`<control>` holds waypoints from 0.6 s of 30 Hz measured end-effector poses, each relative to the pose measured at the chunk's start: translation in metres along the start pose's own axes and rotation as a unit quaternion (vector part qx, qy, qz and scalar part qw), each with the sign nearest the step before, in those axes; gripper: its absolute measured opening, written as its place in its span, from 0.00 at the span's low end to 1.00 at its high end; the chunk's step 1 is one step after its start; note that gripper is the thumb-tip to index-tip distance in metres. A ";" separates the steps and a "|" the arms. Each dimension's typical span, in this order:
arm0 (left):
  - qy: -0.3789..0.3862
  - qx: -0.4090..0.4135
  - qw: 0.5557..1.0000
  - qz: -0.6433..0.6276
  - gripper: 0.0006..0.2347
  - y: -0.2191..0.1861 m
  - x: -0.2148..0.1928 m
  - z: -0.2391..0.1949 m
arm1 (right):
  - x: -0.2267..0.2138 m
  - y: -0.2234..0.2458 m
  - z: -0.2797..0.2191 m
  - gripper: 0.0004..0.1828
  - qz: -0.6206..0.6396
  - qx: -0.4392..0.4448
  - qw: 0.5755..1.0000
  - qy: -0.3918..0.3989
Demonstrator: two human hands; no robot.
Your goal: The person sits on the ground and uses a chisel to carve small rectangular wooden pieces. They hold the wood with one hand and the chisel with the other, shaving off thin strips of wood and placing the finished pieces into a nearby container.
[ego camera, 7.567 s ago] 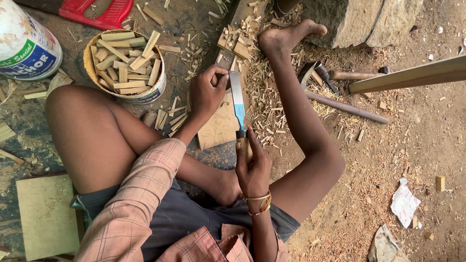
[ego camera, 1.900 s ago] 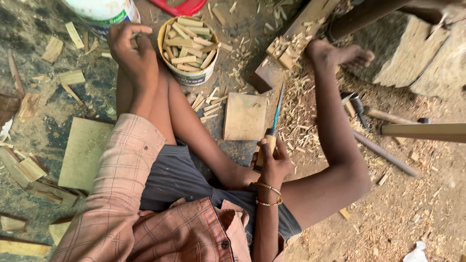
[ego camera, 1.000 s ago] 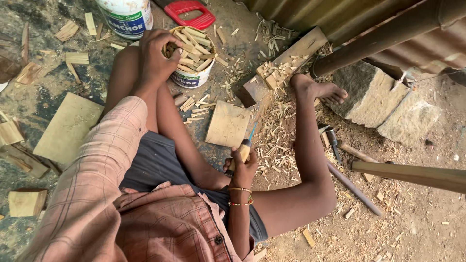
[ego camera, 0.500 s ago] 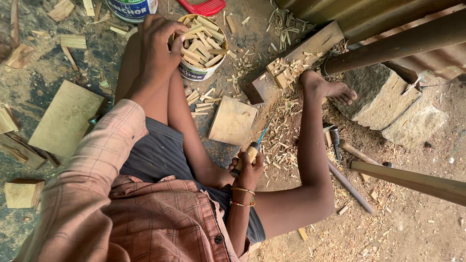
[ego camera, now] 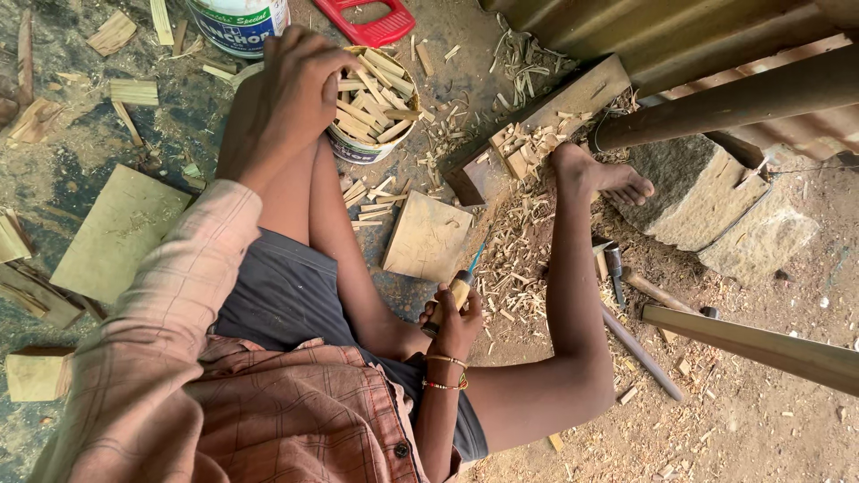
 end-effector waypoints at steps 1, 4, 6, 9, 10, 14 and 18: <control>-0.015 0.022 0.999 0.032 0.12 -0.001 0.001 0.003 | 0.000 -0.001 -0.001 0.10 0.004 -0.001 1.000 -0.001; -0.034 0.068 0.990 0.118 0.13 -0.009 0.005 0.011 | -0.002 -0.001 -0.001 0.11 -0.015 -0.007 1.000 -0.004; -0.015 0.073 0.984 0.163 0.11 -0.014 0.005 0.017 | -0.003 -0.003 -0.001 0.11 -0.011 -0.007 1.000 -0.005; -0.017 0.089 0.989 0.117 0.10 -0.022 -0.006 0.023 | -0.005 -0.003 -0.001 0.11 -0.011 -0.011 1.000 -0.005; -0.019 0.091 0.992 0.080 0.10 -0.028 -0.009 0.024 | -0.005 -0.002 -0.002 0.11 -0.011 -0.013 1.000 -0.005; 0.018 0.085 0.985 -0.146 0.09 -0.060 -0.016 0.029 | -0.002 0.001 -0.002 0.13 -0.009 0.001 1.000 -0.008; 0.093 0.047 0.953 -0.284 0.10 -0.101 0.002 0.032 | 0.003 0.002 -0.003 0.13 -0.002 -0.013 1.000 0.007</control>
Point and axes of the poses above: each hand's wrist, its own z-axis towards the middle knuckle, its own x-axis out of the palm, y = z × x, the point moved 5 cm from there along z, towards the middle knuckle, and after that the axes turned 11 degrees about y, right-handed, at the moved point
